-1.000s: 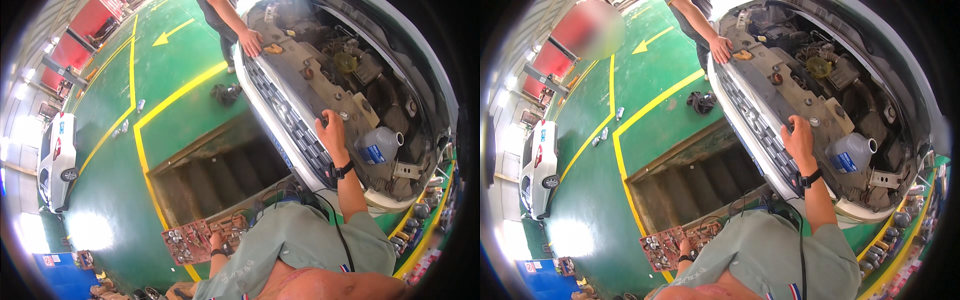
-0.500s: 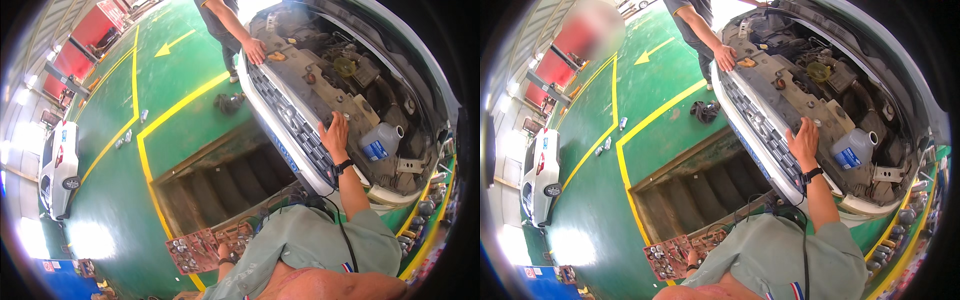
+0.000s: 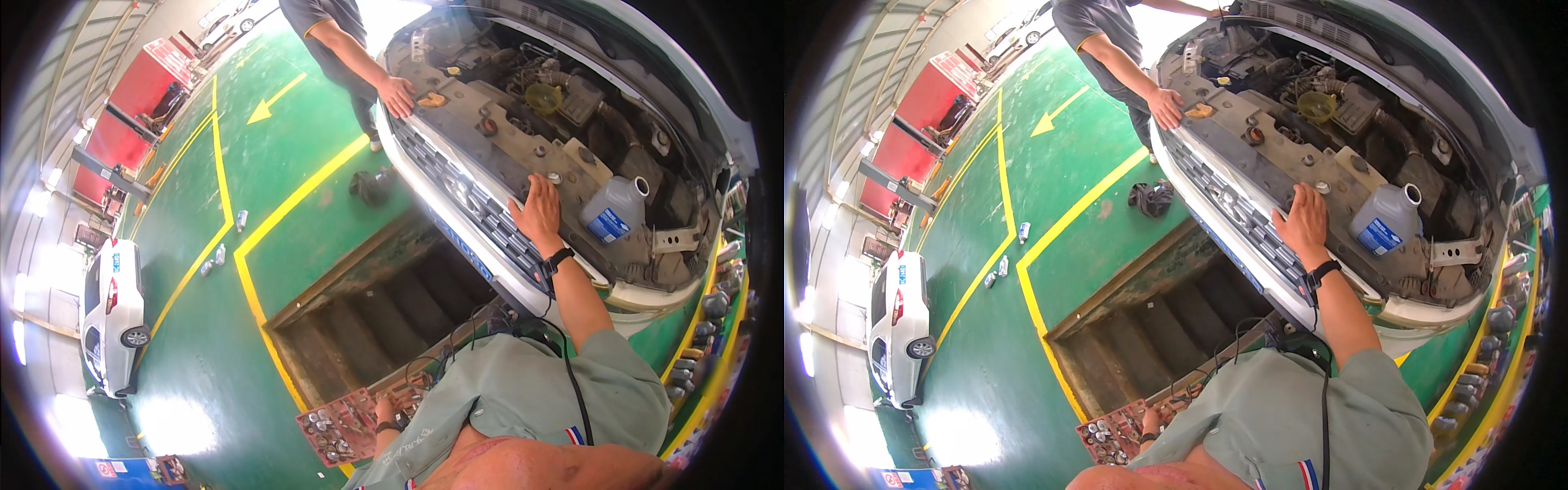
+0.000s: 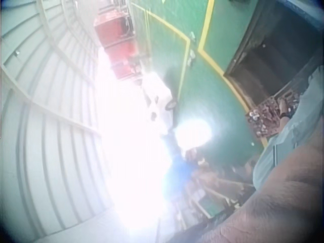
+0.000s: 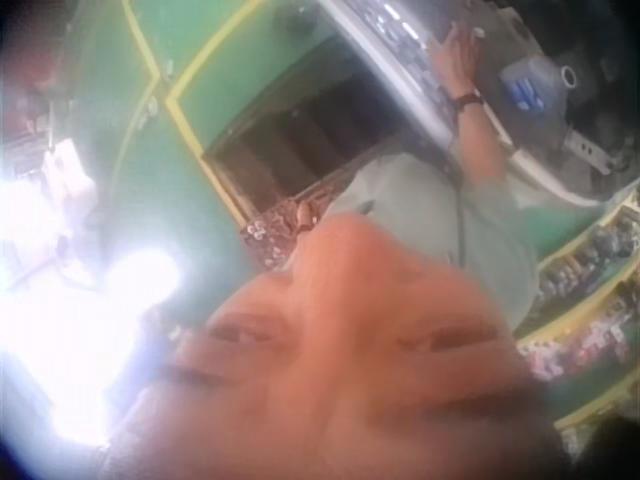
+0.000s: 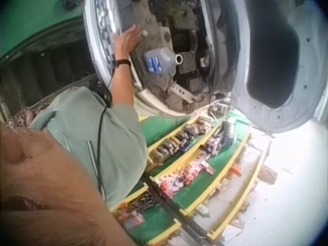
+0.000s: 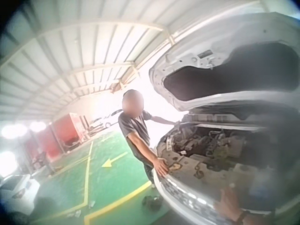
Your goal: The person opens a bottle of engine oil and pours it into the car's engine using a funnel. They repeat this process with a second bottle, then close the first bottle and place it on the car's front grille.
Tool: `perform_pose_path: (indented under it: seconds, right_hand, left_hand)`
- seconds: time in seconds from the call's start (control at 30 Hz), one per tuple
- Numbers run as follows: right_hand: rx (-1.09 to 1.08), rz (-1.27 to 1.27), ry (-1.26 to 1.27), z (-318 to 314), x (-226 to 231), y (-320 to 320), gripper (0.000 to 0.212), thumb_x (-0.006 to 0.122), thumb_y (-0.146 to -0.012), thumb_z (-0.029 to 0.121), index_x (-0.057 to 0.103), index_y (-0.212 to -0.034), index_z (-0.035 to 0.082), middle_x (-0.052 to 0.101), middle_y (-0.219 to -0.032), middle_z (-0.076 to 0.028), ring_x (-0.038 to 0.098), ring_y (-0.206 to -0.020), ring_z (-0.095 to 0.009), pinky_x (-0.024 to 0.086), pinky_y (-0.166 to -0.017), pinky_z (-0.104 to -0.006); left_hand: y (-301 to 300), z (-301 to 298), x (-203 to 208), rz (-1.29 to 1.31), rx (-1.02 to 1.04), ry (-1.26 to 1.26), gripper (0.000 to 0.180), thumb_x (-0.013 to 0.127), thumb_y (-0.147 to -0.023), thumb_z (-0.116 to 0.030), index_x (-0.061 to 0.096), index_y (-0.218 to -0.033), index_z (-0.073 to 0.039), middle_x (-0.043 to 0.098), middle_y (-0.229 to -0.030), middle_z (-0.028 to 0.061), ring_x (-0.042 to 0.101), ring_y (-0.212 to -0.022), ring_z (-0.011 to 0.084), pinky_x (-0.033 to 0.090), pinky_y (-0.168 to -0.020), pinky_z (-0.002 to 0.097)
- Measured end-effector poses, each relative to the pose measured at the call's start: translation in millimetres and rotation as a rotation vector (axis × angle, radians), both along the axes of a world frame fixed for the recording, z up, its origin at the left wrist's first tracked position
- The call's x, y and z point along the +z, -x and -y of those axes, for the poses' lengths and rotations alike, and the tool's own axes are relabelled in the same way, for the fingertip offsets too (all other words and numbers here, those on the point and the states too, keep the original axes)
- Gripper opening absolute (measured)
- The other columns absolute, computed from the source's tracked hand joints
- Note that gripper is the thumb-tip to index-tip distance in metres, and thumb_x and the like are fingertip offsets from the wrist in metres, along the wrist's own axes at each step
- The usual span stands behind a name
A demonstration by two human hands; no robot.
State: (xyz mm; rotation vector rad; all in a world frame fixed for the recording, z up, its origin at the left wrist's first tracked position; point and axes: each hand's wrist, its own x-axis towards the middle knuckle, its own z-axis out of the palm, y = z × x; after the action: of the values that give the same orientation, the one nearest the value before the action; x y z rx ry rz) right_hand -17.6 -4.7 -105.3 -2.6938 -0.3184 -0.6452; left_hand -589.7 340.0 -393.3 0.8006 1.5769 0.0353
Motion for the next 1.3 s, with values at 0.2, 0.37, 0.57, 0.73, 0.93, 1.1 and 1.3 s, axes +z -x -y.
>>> perform_pose_path:
  seconds: [0.2, 0.37, 0.57, 0.73, 0.93, 1.1, 1.3]
  right_hand:
    - [-0.019, 0.008, 0.017, -2, -3, 0, 0.072, 0.080, -0.086, 0.036, 0.047, -0.139, 0.000, 0.053, -0.144, -0.020, 0.047, -0.137, -0.037, 0.036, -0.118, -0.0490]
    - [-0.035, -0.022, 0.017, -4, 0, 3, 0.071, 0.079, -0.086, 0.037, 0.048, -0.137, -0.001, 0.054, -0.143, -0.020, 0.047, -0.136, -0.037, 0.036, -0.118, -0.0488]
    - [-0.056, -0.037, 0.073, -7, 0, 0, 0.072, 0.076, -0.089, 0.040, 0.048, -0.140, -0.001, 0.053, -0.146, -0.020, 0.047, -0.137, -0.038, 0.036, -0.118, -0.0497]
    - [-0.086, -0.089, 0.096, -7, -1, 0, 0.071, 0.075, -0.091, 0.041, 0.047, -0.141, 0.000, 0.052, -0.148, -0.020, 0.045, -0.140, -0.037, 0.035, -0.119, -0.0493]
    - [-0.094, -0.078, 0.131, -11, 0, 0, 0.070, 0.075, -0.091, 0.041, 0.047, -0.141, 0.000, 0.052, -0.147, -0.020, 0.045, -0.140, -0.037, 0.035, -0.120, -0.0492]
    - [-0.102, -0.038, 0.146, 2, -11, -1, 0.070, 0.074, -0.091, 0.041, 0.048, -0.141, -0.001, 0.052, -0.147, -0.020, 0.046, -0.139, -0.038, 0.034, -0.120, -0.0491]
    - [-0.108, -0.087, 0.128, -16, 4, 6, 0.071, 0.074, -0.090, 0.041, 0.049, -0.141, -0.001, 0.053, -0.147, -0.020, 0.046, -0.139, -0.037, 0.034, -0.120, -0.0489]
  left_hand:
    - [5, -3, 23, -0.030, 0.074, -0.002, 0.030, 0.059, -0.099, -0.030, 0.060, -0.086, -0.003, 0.058, -0.077, 0.0116, 0.061, -0.065, 0.0304, 0.059, -0.064, 0.0520]
    - [18, -2, 21, -0.019, 0.154, 0.049, 0.019, 0.067, -0.090, -0.021, 0.068, -0.089, -0.001, 0.067, -0.083, 0.0138, 0.068, -0.070, 0.0317, 0.055, -0.058, 0.0457]
    - [41, -6, 10, 0.032, 0.160, 0.073, 0.020, 0.063, -0.097, -0.016, 0.066, -0.107, 0.001, 0.066, -0.089, 0.0149, 0.068, -0.078, 0.0355, 0.060, -0.067, 0.0513]
    - [52, -15, 1, -0.032, 0.211, 0.153, 0.022, 0.059, -0.097, -0.015, 0.061, -0.113, 0.001, 0.064, -0.091, 0.0146, 0.068, -0.079, 0.0348, 0.057, -0.068, 0.0483]
    - [54, -9, 13, 0.036, 0.082, 0.094, 0.020, 0.056, -0.098, -0.017, 0.060, -0.109, -0.002, 0.063, -0.091, 0.0133, 0.068, -0.077, 0.0329, 0.056, -0.066, 0.0478]
    - [70, -5, -19, 0.020, 0.236, 0.059, 0.016, 0.055, -0.095, -0.015, 0.059, -0.104, -0.002, 0.062, -0.091, 0.0148, 0.068, -0.079, 0.0334, 0.056, -0.065, 0.0477]
    - [88, -29, -39, -0.023, 0.196, 0.193, 0.016, 0.056, -0.094, -0.013, 0.057, -0.102, 0.001, 0.061, -0.090, 0.0166, 0.073, -0.083, 0.0375, 0.061, -0.067, 0.0497]
